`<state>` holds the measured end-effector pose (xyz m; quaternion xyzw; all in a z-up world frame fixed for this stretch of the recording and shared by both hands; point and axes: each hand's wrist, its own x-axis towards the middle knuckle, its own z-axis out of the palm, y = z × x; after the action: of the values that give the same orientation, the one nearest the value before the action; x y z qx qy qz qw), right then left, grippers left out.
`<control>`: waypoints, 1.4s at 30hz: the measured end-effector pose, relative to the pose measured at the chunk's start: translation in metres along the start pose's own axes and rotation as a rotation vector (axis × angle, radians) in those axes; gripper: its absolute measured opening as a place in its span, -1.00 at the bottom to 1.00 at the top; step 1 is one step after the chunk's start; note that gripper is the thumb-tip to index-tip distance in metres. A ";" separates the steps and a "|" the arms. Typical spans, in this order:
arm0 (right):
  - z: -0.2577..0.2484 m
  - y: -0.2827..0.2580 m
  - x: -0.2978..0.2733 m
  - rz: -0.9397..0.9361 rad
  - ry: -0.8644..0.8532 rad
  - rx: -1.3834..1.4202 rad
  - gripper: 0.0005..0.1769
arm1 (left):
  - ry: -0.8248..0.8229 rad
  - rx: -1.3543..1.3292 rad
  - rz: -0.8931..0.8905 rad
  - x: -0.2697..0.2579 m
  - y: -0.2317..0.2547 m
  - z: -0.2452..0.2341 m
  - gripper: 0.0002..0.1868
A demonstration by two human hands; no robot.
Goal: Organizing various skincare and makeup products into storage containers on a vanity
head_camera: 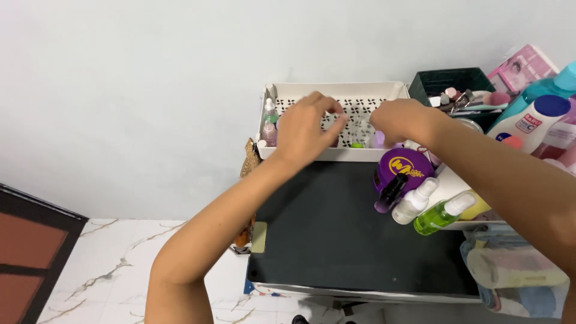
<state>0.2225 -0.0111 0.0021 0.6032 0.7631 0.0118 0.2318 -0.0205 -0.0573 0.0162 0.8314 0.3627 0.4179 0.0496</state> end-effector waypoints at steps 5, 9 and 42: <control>0.001 0.013 0.005 -0.009 0.077 -0.019 -0.54 | -0.038 -0.076 0.082 -0.009 0.008 0.013 -0.84; -0.072 0.013 -0.056 0.029 0.122 0.043 -0.56 | -0.040 -0.147 0.042 -0.014 0.011 0.007 -0.85; -0.075 -0.028 -0.029 -0.103 0.035 0.296 -0.62 | 0.166 -0.291 0.013 -0.018 -0.018 -0.030 -0.90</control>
<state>0.1745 -0.0261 0.0703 0.5904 0.7905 -0.1021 0.1271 -0.0595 -0.0625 0.0163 0.7804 0.2958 0.5336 0.1368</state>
